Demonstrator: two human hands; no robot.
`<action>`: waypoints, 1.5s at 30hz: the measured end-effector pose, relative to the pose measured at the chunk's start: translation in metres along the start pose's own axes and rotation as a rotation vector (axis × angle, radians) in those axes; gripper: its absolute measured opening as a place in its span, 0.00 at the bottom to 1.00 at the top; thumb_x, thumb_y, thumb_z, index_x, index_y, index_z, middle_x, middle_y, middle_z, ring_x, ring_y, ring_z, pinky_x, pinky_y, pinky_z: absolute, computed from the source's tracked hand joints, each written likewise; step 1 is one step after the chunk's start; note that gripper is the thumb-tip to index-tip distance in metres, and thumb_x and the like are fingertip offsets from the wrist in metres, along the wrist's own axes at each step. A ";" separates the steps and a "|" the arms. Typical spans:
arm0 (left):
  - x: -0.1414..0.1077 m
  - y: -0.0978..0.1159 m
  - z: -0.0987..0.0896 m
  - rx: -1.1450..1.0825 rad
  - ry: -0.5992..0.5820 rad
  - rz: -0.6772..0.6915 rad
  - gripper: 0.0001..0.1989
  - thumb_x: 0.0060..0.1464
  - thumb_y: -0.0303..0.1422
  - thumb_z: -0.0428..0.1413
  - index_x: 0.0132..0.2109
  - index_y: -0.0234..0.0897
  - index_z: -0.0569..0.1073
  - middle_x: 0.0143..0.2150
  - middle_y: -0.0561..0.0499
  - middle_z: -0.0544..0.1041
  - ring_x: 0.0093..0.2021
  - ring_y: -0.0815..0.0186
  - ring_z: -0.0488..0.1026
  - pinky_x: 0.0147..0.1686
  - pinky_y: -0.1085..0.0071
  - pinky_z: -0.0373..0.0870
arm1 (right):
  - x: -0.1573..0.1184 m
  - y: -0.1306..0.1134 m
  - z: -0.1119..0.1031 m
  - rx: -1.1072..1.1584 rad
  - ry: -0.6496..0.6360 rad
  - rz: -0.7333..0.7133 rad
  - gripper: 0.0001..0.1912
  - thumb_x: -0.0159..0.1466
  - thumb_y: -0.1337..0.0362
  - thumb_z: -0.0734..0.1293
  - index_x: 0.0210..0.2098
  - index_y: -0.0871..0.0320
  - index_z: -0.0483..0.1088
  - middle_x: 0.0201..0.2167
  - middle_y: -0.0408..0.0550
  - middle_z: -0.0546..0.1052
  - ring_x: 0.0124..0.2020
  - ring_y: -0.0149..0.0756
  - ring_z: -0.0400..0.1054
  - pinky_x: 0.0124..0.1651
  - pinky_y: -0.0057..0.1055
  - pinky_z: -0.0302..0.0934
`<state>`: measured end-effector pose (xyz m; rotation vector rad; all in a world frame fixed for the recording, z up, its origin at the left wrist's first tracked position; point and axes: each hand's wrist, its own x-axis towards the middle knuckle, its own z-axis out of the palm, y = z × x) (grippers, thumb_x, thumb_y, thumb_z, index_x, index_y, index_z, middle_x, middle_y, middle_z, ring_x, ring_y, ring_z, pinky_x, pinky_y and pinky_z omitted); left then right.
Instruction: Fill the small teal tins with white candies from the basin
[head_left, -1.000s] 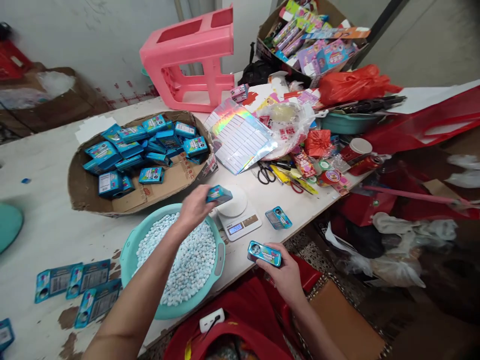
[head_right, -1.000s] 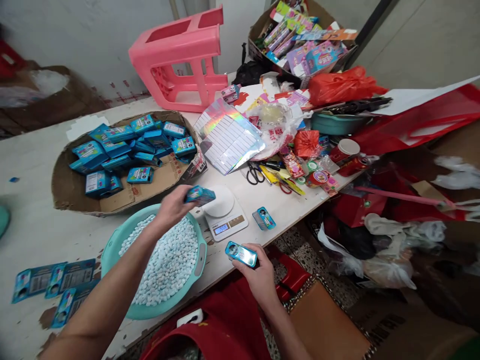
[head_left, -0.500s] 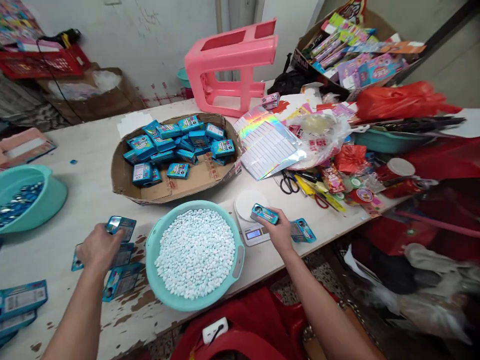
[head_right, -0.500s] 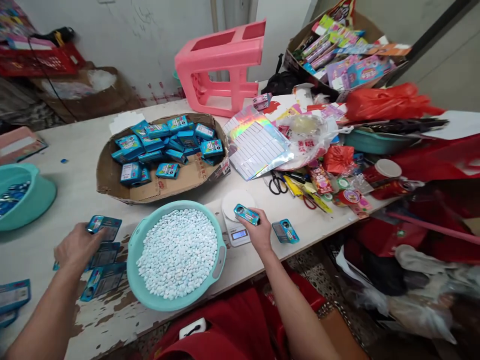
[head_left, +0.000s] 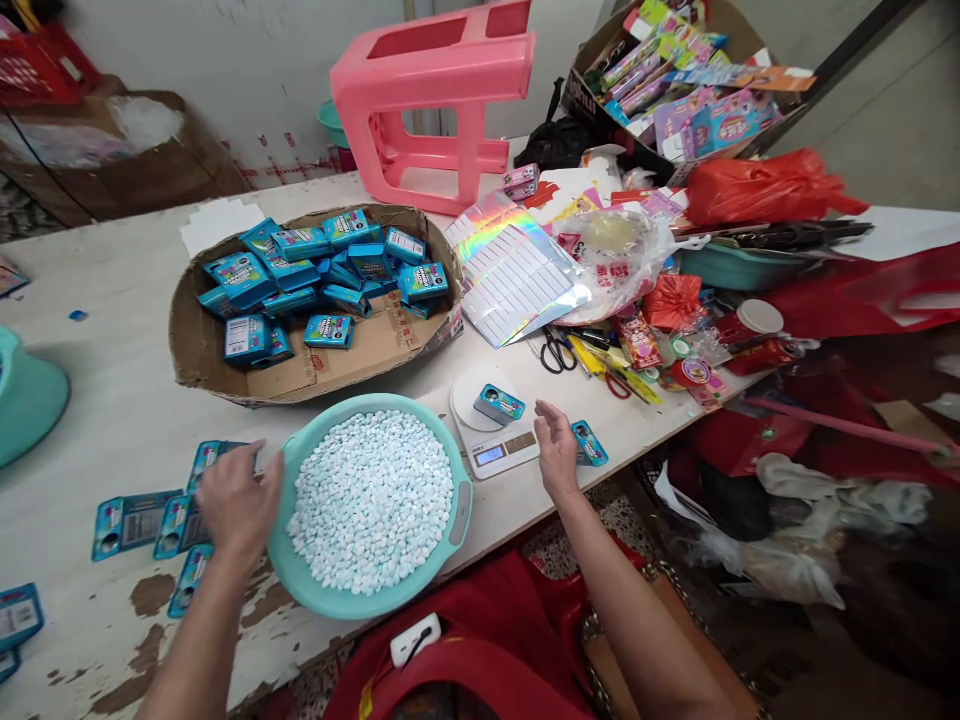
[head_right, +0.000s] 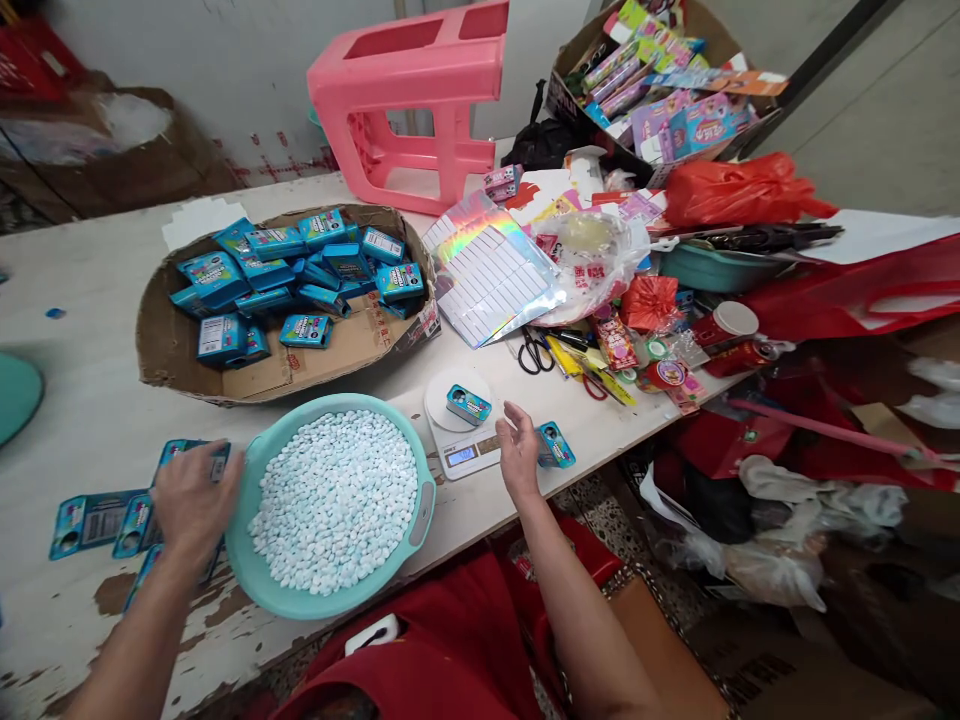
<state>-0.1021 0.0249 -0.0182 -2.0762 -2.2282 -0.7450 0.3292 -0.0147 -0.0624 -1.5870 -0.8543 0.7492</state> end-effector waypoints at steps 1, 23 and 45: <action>-0.008 0.020 0.007 -0.010 -0.075 0.083 0.16 0.55 0.43 0.51 0.45 0.37 0.71 0.41 0.44 0.73 0.46 0.49 0.67 0.47 0.52 0.62 | -0.006 0.001 -0.005 -0.003 0.018 0.013 0.22 0.61 0.53 0.63 0.51 0.58 0.66 0.51 0.56 0.71 0.53 0.42 0.64 0.54 0.44 0.59; -0.023 0.108 0.045 -1.546 -0.666 -1.015 0.11 0.47 0.39 0.55 0.29 0.35 0.64 0.22 0.55 0.66 0.17 0.75 0.59 0.14 0.79 0.51 | -0.008 0.003 0.018 -0.073 0.024 0.016 0.31 0.49 0.57 0.73 0.51 0.56 0.64 0.54 0.55 0.68 0.51 0.43 0.64 0.47 0.39 0.63; 0.010 0.196 -0.013 -1.632 -0.146 -0.618 0.14 0.53 0.37 0.55 0.25 0.35 0.62 0.20 0.57 0.62 0.22 0.73 0.65 0.25 0.76 0.63 | -0.075 -0.101 0.091 -0.181 -0.499 -0.308 0.20 0.52 0.65 0.73 0.44 0.52 0.69 0.39 0.47 0.74 0.43 0.41 0.68 0.45 0.37 0.62</action>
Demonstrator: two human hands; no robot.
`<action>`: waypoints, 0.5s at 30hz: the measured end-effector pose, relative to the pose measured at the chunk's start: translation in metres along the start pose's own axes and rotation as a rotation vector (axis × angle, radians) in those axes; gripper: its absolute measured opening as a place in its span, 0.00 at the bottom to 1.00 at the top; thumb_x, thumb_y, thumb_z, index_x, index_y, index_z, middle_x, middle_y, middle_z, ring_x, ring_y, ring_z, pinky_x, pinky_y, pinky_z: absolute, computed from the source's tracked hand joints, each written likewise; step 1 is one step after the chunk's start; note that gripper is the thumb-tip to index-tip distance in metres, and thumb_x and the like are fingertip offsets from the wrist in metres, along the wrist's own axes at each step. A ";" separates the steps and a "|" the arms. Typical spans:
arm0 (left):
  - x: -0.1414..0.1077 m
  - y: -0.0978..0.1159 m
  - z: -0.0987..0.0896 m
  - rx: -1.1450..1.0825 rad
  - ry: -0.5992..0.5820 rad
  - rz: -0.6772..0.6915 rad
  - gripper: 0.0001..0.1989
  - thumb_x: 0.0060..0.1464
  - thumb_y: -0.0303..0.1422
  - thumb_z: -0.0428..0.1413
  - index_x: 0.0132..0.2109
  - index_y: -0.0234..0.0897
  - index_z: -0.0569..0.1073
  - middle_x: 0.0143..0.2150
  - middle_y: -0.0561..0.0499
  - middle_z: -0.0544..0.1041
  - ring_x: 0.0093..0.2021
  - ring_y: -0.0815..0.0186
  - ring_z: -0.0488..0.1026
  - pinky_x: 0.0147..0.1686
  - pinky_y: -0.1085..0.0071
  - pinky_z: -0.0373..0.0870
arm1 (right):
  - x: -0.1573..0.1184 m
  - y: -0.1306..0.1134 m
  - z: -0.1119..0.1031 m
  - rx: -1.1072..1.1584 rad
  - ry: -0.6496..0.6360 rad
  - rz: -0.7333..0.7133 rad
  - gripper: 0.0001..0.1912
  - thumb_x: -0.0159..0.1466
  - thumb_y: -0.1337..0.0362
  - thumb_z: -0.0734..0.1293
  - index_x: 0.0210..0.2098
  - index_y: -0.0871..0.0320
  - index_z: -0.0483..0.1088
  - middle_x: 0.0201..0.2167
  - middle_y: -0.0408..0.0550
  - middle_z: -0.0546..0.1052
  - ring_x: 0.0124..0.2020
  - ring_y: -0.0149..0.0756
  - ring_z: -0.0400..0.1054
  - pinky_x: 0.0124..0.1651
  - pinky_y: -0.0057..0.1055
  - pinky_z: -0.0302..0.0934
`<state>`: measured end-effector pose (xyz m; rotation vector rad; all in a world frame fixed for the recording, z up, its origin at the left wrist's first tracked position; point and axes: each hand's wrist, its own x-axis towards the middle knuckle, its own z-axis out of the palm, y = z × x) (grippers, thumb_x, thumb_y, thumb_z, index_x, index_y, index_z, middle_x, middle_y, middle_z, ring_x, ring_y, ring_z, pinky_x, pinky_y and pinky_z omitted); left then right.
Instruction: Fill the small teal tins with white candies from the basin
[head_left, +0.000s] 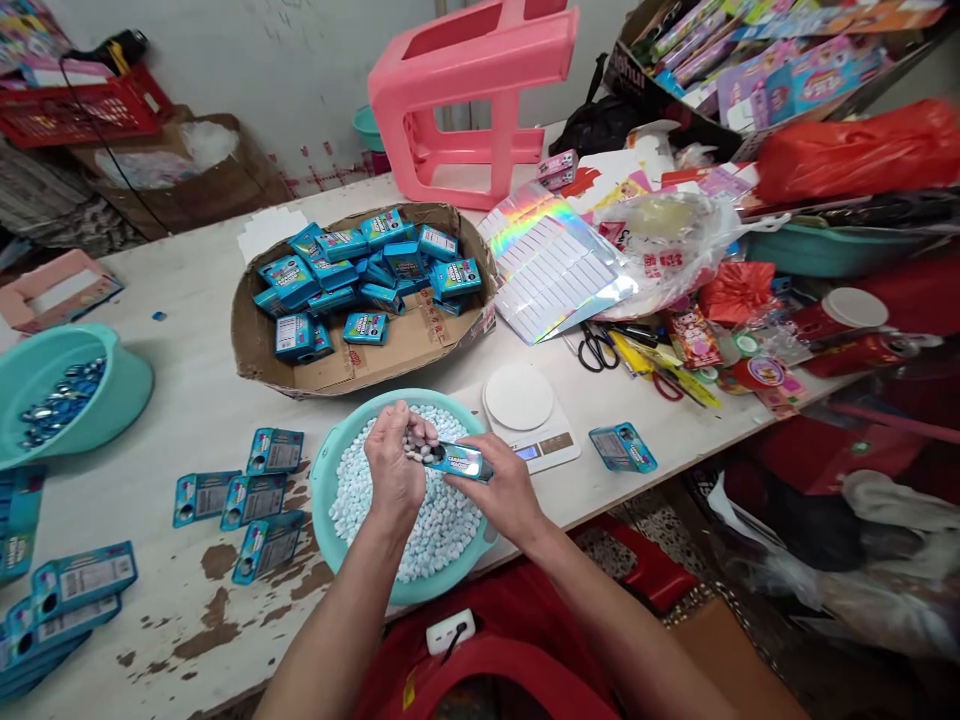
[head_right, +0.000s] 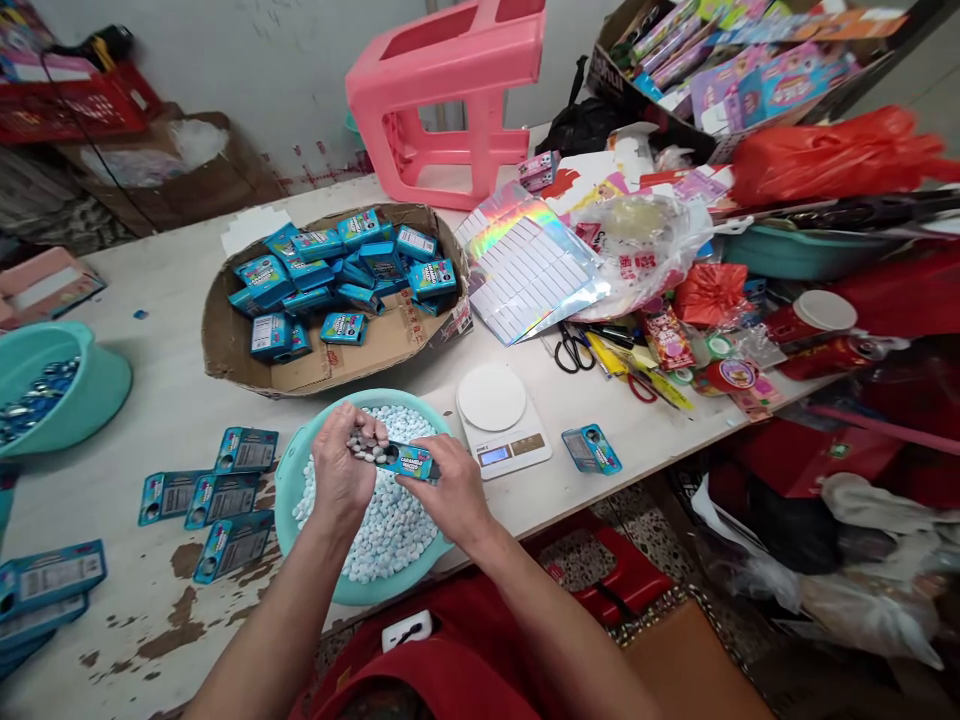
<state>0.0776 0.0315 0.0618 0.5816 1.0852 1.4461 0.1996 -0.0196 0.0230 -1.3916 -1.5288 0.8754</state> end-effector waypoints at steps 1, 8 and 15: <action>0.000 0.000 0.000 0.022 0.005 -0.012 0.14 0.53 0.38 0.55 0.25 0.35 0.62 0.21 0.56 0.62 0.22 0.73 0.64 0.24 0.77 0.62 | 0.001 0.001 0.000 -0.007 -0.005 -0.002 0.20 0.52 0.64 0.74 0.44 0.52 0.69 0.39 0.47 0.74 0.43 0.42 0.68 0.45 0.37 0.63; -0.003 -0.001 0.004 0.089 0.007 -0.051 0.15 0.53 0.40 0.55 0.28 0.37 0.62 0.20 0.58 0.57 0.19 0.75 0.58 0.17 0.79 0.55 | 0.002 0.000 0.003 -0.026 -0.054 -0.013 0.19 0.51 0.62 0.74 0.43 0.50 0.71 0.38 0.46 0.75 0.42 0.43 0.68 0.45 0.39 0.63; 0.009 0.004 -0.011 0.042 0.006 -0.088 0.14 0.56 0.42 0.52 0.30 0.37 0.63 0.17 0.60 0.50 0.16 0.75 0.48 0.15 0.79 0.47 | -0.001 0.001 -0.006 0.085 -0.004 0.095 0.18 0.50 0.60 0.74 0.41 0.52 0.72 0.38 0.45 0.75 0.40 0.40 0.69 0.43 0.35 0.64</action>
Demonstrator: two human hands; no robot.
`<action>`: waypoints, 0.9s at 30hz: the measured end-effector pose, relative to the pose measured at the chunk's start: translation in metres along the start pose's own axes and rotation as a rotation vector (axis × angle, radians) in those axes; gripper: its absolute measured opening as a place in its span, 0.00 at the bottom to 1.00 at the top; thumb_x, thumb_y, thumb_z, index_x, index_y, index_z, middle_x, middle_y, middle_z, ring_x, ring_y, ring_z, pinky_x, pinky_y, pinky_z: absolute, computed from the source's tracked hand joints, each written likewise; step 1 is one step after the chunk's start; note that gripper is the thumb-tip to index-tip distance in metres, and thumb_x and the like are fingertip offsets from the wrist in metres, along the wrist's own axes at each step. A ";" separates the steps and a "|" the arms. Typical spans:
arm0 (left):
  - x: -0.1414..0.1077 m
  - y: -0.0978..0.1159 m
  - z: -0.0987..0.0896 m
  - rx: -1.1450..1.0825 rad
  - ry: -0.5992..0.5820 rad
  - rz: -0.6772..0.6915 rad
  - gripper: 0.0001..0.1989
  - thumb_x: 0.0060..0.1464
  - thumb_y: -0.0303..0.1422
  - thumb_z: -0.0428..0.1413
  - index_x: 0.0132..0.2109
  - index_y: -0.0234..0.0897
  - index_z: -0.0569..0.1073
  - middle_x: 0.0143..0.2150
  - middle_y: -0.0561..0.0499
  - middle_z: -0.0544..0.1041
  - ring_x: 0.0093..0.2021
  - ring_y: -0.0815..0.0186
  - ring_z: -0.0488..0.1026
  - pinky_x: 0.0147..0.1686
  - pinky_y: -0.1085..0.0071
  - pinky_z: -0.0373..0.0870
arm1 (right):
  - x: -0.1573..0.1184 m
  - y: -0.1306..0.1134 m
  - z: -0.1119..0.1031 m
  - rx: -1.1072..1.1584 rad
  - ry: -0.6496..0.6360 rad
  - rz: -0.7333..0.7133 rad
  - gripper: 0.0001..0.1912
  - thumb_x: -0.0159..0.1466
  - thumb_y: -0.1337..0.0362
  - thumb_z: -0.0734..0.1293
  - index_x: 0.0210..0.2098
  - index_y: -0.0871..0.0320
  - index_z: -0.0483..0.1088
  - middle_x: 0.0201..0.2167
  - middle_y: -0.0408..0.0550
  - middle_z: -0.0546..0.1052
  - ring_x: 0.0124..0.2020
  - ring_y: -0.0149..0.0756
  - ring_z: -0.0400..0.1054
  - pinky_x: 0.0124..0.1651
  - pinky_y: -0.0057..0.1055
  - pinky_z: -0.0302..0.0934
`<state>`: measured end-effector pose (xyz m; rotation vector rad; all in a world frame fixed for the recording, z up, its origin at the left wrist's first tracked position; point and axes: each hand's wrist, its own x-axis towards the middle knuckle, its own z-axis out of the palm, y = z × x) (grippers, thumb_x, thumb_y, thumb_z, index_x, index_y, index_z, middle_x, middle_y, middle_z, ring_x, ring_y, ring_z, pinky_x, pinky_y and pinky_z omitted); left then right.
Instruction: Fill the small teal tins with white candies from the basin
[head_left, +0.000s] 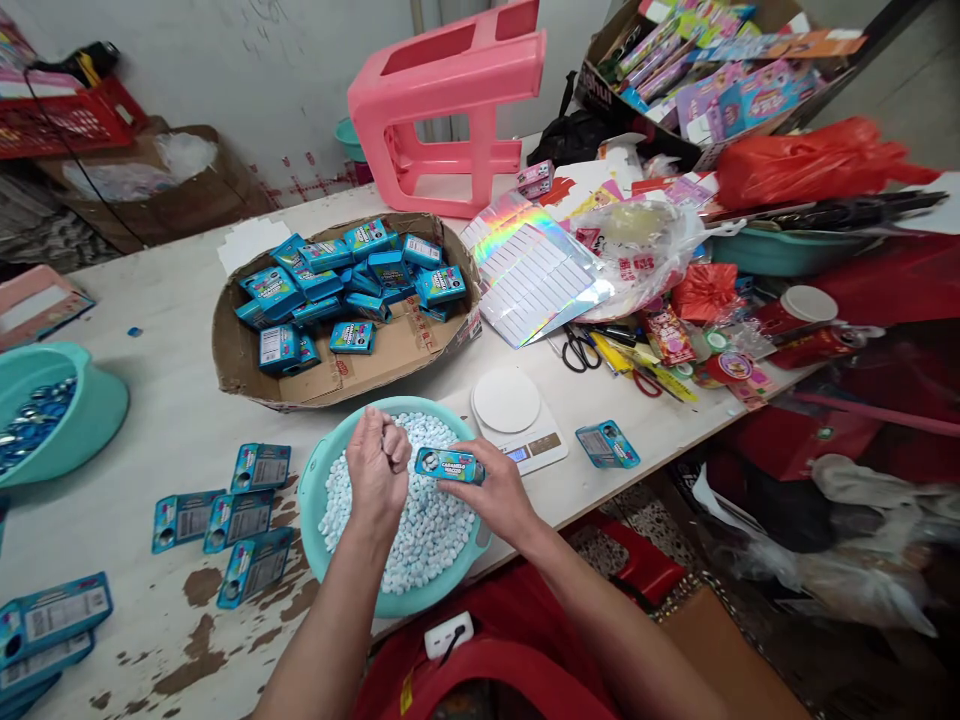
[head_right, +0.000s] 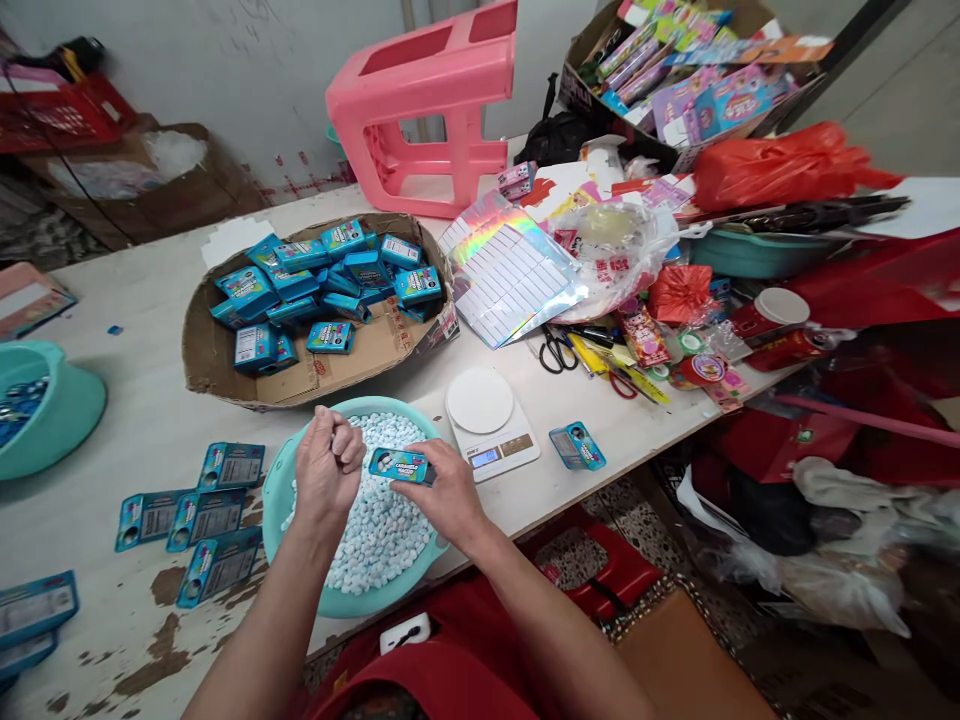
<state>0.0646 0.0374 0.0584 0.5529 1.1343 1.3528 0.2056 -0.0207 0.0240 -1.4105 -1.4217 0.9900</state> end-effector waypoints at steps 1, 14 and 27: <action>0.003 -0.002 -0.008 0.085 0.012 0.011 0.14 0.56 0.43 0.52 0.30 0.38 0.63 0.17 0.59 0.52 0.16 0.74 0.51 0.16 0.79 0.50 | 0.001 0.001 -0.005 0.024 0.018 0.022 0.18 0.51 0.60 0.74 0.41 0.53 0.72 0.37 0.45 0.75 0.39 0.40 0.70 0.42 0.34 0.64; -0.002 -0.062 -0.095 1.358 -0.235 0.386 0.13 0.56 0.41 0.50 0.42 0.40 0.72 0.47 0.45 0.73 0.51 0.54 0.66 0.53 0.57 0.59 | 0.062 0.111 -0.060 0.005 0.450 0.142 0.22 0.50 0.55 0.72 0.42 0.57 0.70 0.39 0.47 0.75 0.41 0.41 0.69 0.46 0.39 0.63; 0.008 -0.055 -0.078 1.231 -0.199 0.329 0.11 0.54 0.40 0.51 0.37 0.41 0.74 0.42 0.47 0.75 0.46 0.56 0.70 0.49 0.63 0.62 | -0.019 0.111 -0.101 0.007 0.595 0.235 0.17 0.58 0.55 0.66 0.43 0.58 0.69 0.43 0.53 0.74 0.43 0.40 0.69 0.47 0.42 0.64</action>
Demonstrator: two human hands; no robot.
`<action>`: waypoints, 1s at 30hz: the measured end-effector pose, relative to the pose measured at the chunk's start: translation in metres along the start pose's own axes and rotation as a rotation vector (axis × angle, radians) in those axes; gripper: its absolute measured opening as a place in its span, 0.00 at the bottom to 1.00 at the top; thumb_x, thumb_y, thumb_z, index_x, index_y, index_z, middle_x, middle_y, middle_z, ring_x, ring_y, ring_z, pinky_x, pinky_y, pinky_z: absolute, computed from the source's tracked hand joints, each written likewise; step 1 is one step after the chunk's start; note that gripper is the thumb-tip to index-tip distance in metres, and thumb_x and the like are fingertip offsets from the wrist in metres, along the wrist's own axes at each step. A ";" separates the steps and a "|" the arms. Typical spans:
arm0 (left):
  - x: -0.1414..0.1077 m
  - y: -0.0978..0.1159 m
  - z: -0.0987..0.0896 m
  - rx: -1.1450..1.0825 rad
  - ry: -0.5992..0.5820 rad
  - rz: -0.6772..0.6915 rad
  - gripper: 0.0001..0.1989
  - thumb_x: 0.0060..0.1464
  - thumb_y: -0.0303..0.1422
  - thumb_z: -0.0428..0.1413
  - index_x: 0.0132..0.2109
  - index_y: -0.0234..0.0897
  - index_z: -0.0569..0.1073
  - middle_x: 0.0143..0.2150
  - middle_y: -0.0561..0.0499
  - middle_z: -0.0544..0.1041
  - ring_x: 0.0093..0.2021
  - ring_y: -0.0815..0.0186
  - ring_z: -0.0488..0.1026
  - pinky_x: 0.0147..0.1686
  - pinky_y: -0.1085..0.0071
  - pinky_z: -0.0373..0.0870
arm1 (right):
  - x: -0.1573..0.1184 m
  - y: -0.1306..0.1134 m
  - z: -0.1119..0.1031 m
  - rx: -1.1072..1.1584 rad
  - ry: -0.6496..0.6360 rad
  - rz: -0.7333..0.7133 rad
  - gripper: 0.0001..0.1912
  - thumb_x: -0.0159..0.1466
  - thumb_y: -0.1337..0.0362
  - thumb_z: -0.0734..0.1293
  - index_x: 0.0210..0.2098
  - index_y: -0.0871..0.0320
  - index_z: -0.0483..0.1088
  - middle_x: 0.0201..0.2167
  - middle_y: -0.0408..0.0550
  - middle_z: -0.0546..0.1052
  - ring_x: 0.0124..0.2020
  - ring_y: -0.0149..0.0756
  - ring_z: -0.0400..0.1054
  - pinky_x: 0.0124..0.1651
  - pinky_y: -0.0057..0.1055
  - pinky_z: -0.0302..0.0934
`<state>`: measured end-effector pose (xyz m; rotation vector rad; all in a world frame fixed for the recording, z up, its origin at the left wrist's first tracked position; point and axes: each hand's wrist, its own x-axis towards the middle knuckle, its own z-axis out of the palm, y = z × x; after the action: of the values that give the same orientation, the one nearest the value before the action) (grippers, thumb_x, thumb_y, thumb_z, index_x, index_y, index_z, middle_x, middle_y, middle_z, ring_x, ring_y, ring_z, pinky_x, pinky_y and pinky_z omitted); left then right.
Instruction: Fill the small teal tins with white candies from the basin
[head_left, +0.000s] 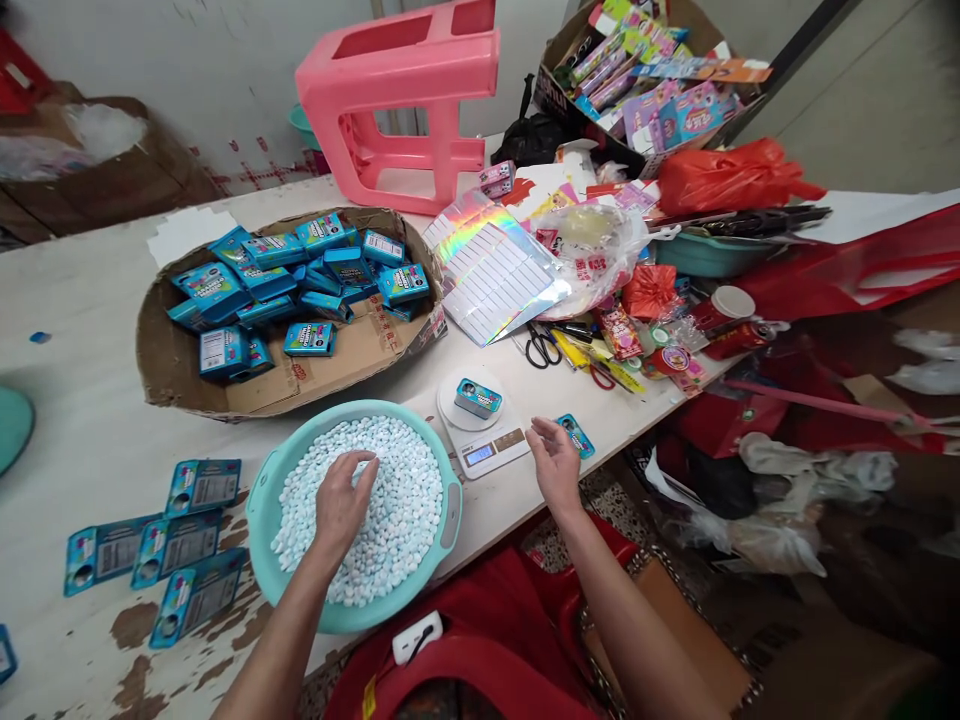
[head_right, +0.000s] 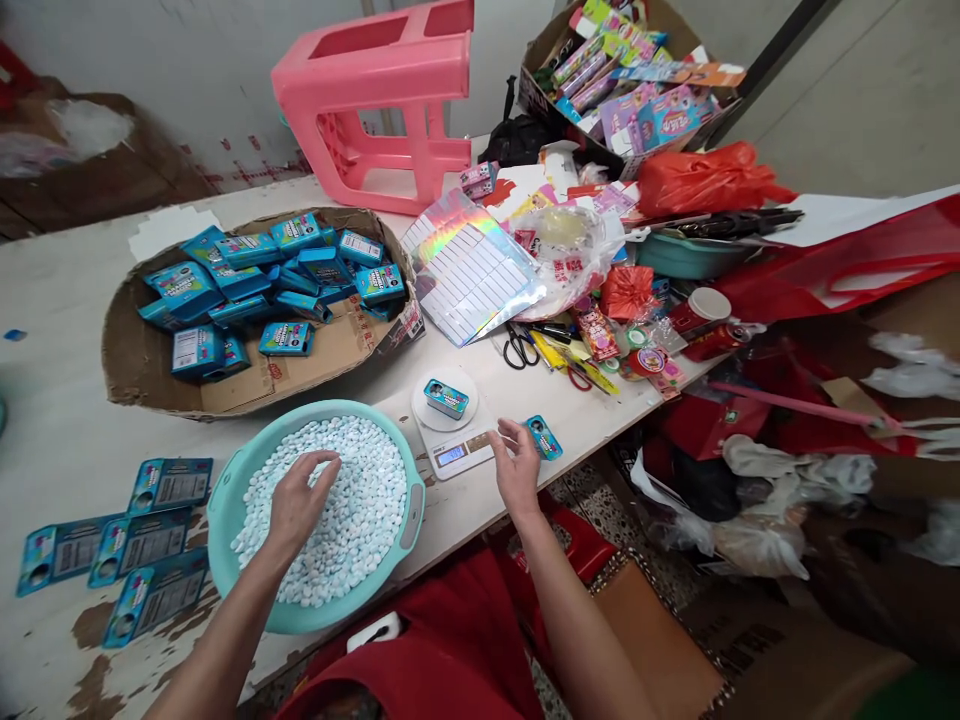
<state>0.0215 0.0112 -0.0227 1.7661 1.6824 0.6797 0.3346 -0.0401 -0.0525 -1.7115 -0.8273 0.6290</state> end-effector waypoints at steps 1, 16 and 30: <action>-0.001 0.002 0.001 -0.014 -0.009 -0.004 0.11 0.54 0.40 0.51 0.36 0.41 0.74 0.41 0.47 0.75 0.45 0.56 0.70 0.48 0.63 0.62 | -0.005 0.003 -0.003 0.000 -0.006 0.009 0.17 0.58 0.55 0.67 0.43 0.58 0.69 0.42 0.53 0.74 0.43 0.40 0.69 0.47 0.42 0.64; -0.018 -0.001 0.004 -0.162 -0.040 0.010 0.06 0.50 0.35 0.56 0.37 0.42 0.76 0.39 0.48 0.76 0.42 0.57 0.71 0.45 0.67 0.63 | 0.003 0.006 0.018 -0.004 -0.059 -0.019 0.18 0.56 0.54 0.68 0.42 0.58 0.70 0.42 0.54 0.75 0.43 0.42 0.69 0.45 0.44 0.66; -0.011 -0.017 0.002 0.468 -0.372 -0.019 0.07 0.53 0.30 0.49 0.34 0.38 0.71 0.36 0.43 0.73 0.39 0.56 0.69 0.35 0.67 0.62 | 0.038 -0.014 0.061 -0.093 -0.171 -0.145 0.28 0.52 0.54 0.71 0.49 0.56 0.67 0.48 0.54 0.70 0.49 0.43 0.65 0.48 0.41 0.64</action>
<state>0.0105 -0.0001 -0.0359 2.0290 1.6760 -0.0708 0.3090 0.0283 -0.0565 -1.6791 -1.1058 0.6531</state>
